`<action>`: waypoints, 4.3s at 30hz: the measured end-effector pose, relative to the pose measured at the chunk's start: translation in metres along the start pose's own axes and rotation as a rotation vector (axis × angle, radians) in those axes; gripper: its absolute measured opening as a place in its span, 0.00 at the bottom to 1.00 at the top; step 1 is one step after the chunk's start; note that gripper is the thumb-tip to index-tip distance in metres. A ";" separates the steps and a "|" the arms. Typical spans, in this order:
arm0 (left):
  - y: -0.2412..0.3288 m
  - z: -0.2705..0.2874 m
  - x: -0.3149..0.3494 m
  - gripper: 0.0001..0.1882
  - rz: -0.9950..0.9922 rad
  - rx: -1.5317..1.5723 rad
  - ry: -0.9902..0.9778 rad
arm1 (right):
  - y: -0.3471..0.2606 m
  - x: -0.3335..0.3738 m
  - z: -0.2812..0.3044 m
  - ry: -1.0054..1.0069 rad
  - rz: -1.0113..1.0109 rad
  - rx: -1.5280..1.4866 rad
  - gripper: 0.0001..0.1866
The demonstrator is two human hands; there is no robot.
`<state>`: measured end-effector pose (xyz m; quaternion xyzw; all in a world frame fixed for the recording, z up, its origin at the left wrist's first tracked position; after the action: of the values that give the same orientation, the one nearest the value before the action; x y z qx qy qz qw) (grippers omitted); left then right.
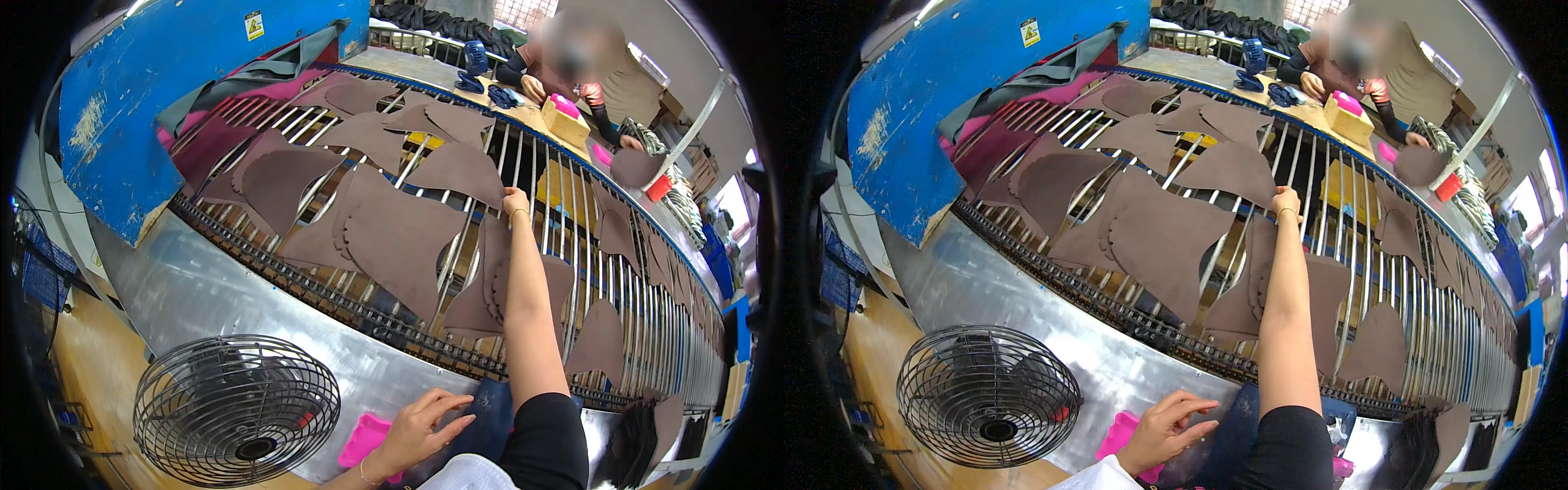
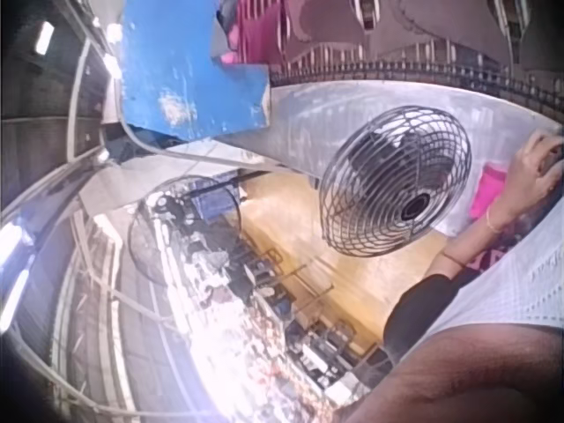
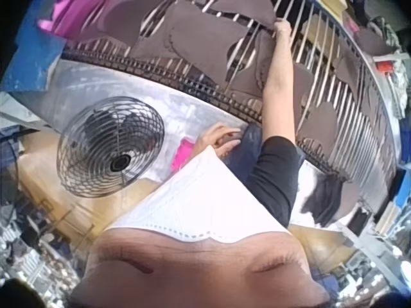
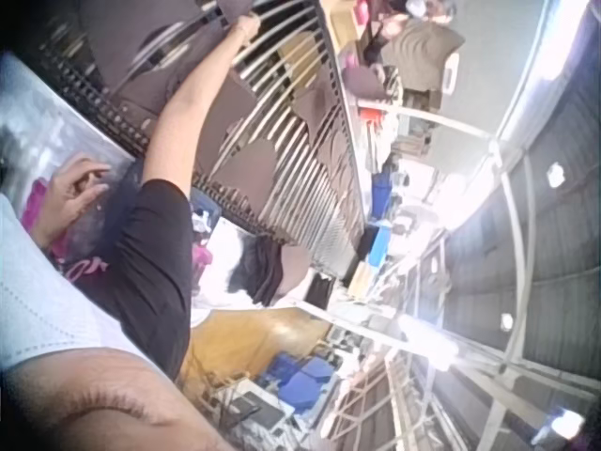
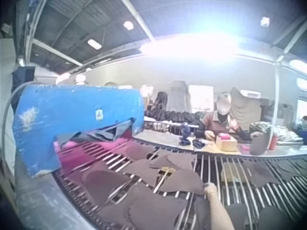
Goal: The person repeatedly picks up brown fabric pieces from a stack, places them on a pink plastic jig, and then transfers them onto a metal rack. The person continues this cycle, arranging the pieces in a row on the rack.
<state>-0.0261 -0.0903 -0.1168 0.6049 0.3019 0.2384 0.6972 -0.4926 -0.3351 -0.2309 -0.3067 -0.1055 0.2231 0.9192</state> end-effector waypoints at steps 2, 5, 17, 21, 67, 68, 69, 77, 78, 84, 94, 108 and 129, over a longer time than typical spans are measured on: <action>0.003 -0.001 0.000 0.15 0.015 0.002 -0.002 | -0.001 0.017 0.018 0.045 -0.047 0.043 0.25; 0.005 -0.005 -0.001 0.15 0.000 -0.014 0.006 | 0.020 0.003 0.041 0.079 0.046 0.141 0.23; 0.006 -0.014 0.002 0.11 -0.126 -0.105 0.180 | 0.071 0.251 0.325 0.000 0.627 0.298 0.14; 0.006 -0.018 0.005 0.10 -0.219 -0.130 0.205 | 0.210 0.353 0.420 0.396 0.231 0.608 0.16; 0.121 -0.054 0.034 0.11 -0.238 -0.043 0.129 | 0.212 0.495 0.379 0.044 0.523 -0.656 0.08; 0.134 -0.043 0.036 0.10 -0.272 -0.160 0.155 | 0.211 0.495 0.373 0.009 0.556 -0.525 0.09; 0.142 -0.035 0.039 0.09 -0.272 -0.228 0.165 | 0.208 0.497 0.364 0.005 0.534 -0.487 0.09; 0.147 -0.019 0.045 0.05 -0.304 -0.424 0.137 | 0.205 0.505 0.339 0.141 0.750 -0.227 0.09; 0.143 -0.020 0.045 0.05 -0.311 -0.439 0.115 | 0.207 0.507 0.339 0.152 0.732 -0.218 0.08; 0.107 -0.054 0.039 0.05 -0.316 -0.474 -0.079 | 0.245 0.519 0.363 0.230 0.759 -0.097 0.10; 0.098 -0.155 0.020 0.04 -0.626 -0.526 -0.517 | 0.356 0.564 0.409 0.095 0.350 -0.077 0.06; 0.120 -0.238 -0.017 0.05 -0.899 -0.507 -0.570 | 0.330 0.537 0.519 0.253 0.014 -0.613 0.10; 0.036 -0.032 0.047 0.15 0.083 -0.180 0.189 | 0.279 0.271 0.221 -0.195 -0.385 -1.629 0.20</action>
<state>-0.0144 -0.0292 -0.0903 0.5267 0.3184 0.3489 0.7067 -0.4242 0.1063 -0.2111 -0.8300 -0.3630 -0.0580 0.4194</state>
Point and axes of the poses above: each hand's wrist, its own x-axis away from the middle knuckle, its own z-axis out of the back of the hand, y = z × x, the point moved 1 cm from there along -x, towards the middle knuckle, and after that the axes turned 5 degrees about -z, right-handed, at the moved point
